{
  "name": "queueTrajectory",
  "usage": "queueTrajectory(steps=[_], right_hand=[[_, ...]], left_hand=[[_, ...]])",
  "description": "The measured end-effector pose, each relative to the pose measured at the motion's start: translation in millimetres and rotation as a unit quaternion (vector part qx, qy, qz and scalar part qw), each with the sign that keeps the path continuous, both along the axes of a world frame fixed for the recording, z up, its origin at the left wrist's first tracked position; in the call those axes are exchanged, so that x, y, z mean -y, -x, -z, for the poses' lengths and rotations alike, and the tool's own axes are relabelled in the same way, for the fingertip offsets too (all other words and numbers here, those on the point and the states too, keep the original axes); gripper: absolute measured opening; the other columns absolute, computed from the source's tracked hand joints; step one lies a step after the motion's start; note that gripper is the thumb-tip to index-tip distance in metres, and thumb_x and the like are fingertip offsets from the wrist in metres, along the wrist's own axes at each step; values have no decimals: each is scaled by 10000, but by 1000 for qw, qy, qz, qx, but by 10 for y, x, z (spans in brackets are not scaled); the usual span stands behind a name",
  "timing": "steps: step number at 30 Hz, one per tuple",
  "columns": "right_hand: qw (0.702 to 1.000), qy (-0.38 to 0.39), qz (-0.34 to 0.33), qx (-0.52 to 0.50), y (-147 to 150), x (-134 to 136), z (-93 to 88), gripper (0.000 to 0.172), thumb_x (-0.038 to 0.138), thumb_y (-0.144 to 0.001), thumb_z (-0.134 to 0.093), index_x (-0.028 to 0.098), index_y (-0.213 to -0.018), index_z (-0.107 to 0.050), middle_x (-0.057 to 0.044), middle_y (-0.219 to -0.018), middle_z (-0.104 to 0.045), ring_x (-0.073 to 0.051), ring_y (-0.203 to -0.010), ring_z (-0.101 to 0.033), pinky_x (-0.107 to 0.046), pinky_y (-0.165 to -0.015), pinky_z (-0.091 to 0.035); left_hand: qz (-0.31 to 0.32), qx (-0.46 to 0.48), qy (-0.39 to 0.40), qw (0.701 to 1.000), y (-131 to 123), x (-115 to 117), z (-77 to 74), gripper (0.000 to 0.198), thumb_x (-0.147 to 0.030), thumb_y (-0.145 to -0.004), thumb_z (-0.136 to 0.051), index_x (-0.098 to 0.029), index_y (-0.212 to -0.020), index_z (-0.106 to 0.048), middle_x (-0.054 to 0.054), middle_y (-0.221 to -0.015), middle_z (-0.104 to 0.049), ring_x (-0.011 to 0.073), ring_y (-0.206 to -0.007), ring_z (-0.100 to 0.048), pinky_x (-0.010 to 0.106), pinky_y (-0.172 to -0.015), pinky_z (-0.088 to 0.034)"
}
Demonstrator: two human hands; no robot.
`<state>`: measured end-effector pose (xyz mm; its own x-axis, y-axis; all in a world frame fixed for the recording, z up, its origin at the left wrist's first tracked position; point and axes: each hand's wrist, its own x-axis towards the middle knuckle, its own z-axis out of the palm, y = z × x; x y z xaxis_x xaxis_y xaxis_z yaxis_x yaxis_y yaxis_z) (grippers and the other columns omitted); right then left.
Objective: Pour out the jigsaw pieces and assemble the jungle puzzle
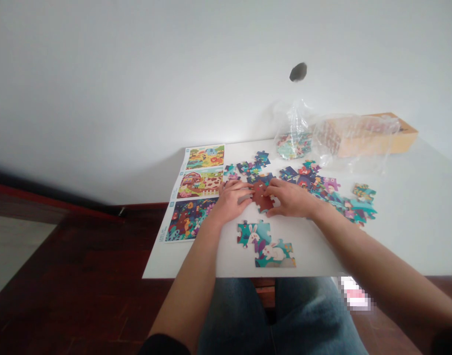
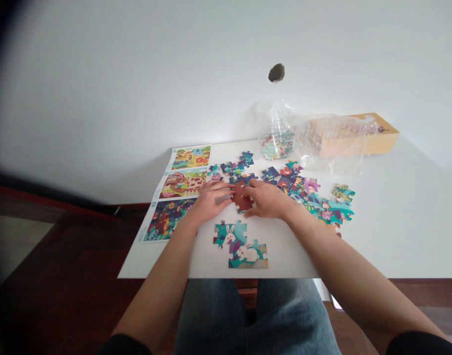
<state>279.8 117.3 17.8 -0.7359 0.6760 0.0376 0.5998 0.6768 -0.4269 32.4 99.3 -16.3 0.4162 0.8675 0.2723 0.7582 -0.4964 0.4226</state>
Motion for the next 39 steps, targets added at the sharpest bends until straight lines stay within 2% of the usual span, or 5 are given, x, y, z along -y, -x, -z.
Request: queueTrajectory(steps=[7,14,27,39], right_hand=[[1000,-10,8,-9,111,73,-2,416,411,-764,-819,218,-1103,-676,-71,-1065,-609,-217,-904,-615,-306,-739,-454],[999,0,-5,-34,110,82,-3,277,341,-841,-743,214,-1078,-678,-82,-1110,-623,-215,-965,-626,-312,-786,-475],[1000,2,11,-17,175,148,-67,303,362,-849,-739,212,-1104,-673,-103,-1131,-628,-239,-1019,-630,-321,-796,-473],[999,-21,8,-36,128,110,-34,297,359,-833,-750,213,-1087,-700,-83,-1076,-630,-212,-918,-623,-309,-761,-461]], left_hand=[[0,-6,-3,1000,-26,4,-27,216,-264,-897,-641,-307,-1084,-742,-12,-1265,-697,251,-1223,-555,512,-1126,-324],[-14,-6,3,1000,-41,23,-26,255,-252,-898,-633,-312,-1129,-725,-18,-1303,-684,260,-1291,-527,545,-1154,-285],[-21,-8,16,1000,-58,23,-22,297,-258,-903,-616,-331,-1173,-715,-7,-1336,-666,283,-1338,-490,594,-1176,-240],[-32,-15,13,999,-69,25,-16,258,-281,-888,-650,-321,-1133,-721,-8,-1322,-674,281,-1338,-493,597,-1182,-209]])
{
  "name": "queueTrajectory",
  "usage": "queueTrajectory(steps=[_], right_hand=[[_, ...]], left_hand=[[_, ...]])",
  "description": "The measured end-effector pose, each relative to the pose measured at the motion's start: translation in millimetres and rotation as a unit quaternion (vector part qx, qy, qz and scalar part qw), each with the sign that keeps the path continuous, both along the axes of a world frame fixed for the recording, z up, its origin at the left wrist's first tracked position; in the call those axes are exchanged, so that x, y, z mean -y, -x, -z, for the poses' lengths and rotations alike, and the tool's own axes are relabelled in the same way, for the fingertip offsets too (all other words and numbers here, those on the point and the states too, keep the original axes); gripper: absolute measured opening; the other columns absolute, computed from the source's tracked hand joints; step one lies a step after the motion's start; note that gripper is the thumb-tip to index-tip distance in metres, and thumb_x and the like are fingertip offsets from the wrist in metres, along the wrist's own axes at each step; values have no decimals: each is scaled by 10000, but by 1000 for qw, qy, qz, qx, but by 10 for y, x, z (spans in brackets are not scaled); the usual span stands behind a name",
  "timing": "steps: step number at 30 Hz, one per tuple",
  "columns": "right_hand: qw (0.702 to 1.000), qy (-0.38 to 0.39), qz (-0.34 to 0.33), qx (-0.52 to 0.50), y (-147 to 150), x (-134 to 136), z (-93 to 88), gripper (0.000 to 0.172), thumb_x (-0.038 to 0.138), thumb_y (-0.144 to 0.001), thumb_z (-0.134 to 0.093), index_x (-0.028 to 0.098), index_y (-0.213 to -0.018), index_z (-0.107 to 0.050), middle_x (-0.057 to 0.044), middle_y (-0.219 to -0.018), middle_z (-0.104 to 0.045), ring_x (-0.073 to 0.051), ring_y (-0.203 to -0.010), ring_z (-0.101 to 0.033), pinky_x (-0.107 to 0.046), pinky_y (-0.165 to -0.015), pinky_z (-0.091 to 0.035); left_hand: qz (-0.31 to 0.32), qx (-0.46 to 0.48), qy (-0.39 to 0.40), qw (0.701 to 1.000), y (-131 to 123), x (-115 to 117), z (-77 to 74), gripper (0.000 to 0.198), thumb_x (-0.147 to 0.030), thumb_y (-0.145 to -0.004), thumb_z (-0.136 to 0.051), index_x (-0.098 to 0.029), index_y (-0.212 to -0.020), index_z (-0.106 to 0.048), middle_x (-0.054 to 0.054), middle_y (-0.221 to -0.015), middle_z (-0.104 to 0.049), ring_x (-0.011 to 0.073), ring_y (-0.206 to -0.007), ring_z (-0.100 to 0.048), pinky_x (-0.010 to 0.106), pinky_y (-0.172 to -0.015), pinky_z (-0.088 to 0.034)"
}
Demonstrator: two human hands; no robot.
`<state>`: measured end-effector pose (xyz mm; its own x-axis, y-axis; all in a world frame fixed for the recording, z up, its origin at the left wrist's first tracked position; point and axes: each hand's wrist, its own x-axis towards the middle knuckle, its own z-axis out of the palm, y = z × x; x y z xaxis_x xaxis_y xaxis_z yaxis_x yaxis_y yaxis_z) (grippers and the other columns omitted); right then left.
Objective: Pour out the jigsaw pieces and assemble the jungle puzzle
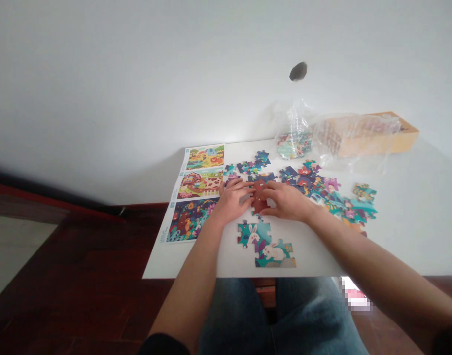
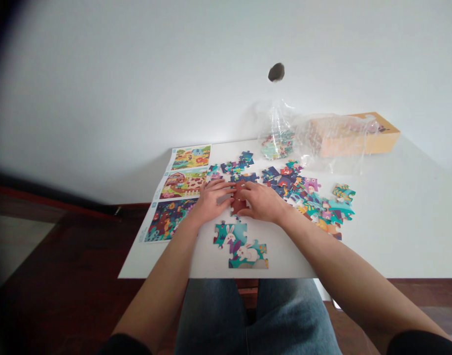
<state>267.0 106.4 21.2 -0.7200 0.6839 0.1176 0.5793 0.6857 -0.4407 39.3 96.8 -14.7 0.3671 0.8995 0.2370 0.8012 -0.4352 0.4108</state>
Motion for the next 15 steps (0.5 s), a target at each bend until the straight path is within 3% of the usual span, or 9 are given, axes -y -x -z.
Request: queueTrajectory(steps=[15], right_hand=[[1000,11,10,-3,14,-27,59,363,386,-843,-748,229,-1159,-664,-91,-1137,-632,-221,-969,-631,-313,-787,-471]], left_hand=[[-2,2,-6,1000,-7,9,2,255,-307,-880,-654,-326,-1124,-726,-4,-1317,-677,289,-1336,-496,598,-1186,-199]])
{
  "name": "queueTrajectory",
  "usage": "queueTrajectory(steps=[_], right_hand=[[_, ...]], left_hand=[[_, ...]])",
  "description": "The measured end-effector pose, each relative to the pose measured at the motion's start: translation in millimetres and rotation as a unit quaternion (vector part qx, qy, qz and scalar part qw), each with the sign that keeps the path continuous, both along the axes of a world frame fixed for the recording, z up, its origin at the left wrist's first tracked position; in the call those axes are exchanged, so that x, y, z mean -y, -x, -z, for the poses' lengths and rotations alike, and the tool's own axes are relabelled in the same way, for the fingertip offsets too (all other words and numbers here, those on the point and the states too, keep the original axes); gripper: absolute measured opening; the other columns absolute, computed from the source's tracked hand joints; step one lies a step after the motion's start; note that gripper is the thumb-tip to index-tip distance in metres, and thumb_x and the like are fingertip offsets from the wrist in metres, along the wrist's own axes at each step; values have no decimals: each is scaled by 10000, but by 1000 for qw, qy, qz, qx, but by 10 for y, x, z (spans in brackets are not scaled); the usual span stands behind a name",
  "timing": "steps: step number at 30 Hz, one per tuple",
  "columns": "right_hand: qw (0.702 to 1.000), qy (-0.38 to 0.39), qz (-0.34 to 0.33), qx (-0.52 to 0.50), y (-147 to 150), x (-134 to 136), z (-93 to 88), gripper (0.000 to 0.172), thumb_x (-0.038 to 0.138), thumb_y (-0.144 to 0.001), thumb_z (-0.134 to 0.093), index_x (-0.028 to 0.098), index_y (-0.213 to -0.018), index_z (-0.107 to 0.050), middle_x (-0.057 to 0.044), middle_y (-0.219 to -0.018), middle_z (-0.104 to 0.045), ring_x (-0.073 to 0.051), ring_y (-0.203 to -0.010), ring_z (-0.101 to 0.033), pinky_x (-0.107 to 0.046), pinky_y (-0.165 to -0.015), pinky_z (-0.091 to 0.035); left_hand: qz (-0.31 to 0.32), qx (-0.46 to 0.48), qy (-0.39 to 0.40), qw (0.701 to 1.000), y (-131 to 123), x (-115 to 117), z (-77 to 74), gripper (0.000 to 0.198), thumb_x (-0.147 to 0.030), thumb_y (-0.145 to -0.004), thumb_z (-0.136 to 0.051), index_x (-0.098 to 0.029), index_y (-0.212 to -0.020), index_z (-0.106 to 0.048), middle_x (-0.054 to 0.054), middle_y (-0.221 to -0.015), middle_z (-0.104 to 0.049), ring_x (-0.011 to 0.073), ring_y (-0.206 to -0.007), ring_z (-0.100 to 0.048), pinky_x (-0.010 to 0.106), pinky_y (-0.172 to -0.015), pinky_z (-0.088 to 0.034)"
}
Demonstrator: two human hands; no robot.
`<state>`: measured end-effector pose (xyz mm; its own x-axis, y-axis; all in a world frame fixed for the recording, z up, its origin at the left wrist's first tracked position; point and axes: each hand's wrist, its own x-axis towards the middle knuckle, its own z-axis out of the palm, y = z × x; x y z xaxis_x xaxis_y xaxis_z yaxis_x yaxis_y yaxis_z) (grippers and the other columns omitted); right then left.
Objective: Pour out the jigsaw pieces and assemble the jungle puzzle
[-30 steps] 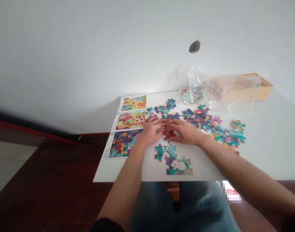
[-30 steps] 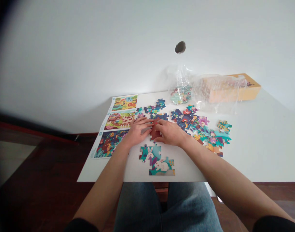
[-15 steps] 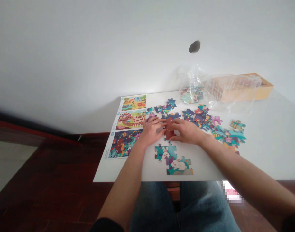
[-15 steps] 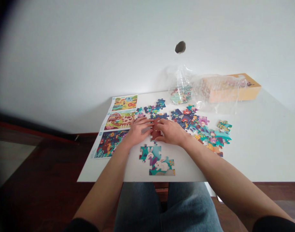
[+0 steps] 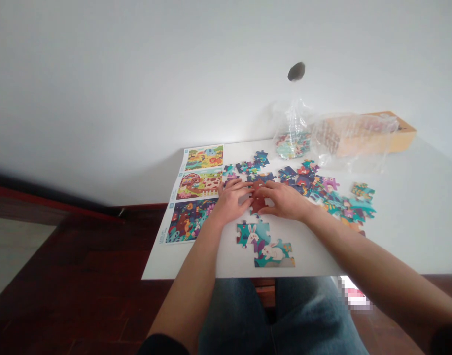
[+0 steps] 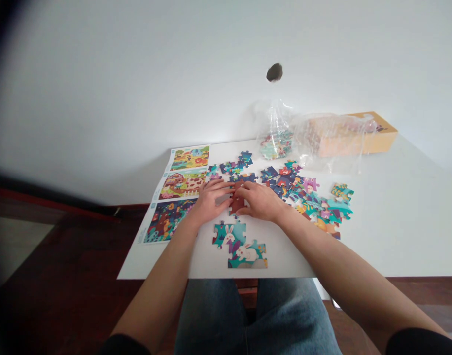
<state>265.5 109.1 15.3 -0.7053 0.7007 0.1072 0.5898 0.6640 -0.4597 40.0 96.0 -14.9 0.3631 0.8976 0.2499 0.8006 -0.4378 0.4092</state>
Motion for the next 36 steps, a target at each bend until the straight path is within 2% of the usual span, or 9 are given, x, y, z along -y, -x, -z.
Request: queueTrajectory(steps=[23,33,36], right_hand=[[1000,21,-11,20,9,-4,-49,317,358,-847,-748,239,-1135,-690,-103,-1157,-631,-244,-1067,-622,-337,-863,-478],[1000,10,1,26,15,39,-84,342,397,-874,-706,241,-1176,-665,-102,-1153,-622,-243,-1058,-619,-329,-845,-465],[1000,5,6,27,21,37,-66,330,424,-883,-691,240,-1156,-669,-95,-1120,-619,-233,-1012,-621,-319,-816,-452]], left_hand=[[-4,-1,-2,1000,-11,-7,-7,261,-303,-867,-671,-322,-1122,-724,-9,-1308,-682,289,-1332,-498,594,-1188,-196],[-3,-4,6,1000,-13,18,-24,267,-288,-873,-655,-323,-1131,-717,2,-1331,-667,298,-1344,-483,626,-1180,-182],[1,1,-13,1000,-20,-4,-40,222,-273,-865,-662,-306,-1072,-736,8,-1294,-687,292,-1319,-503,608,-1171,-223]])
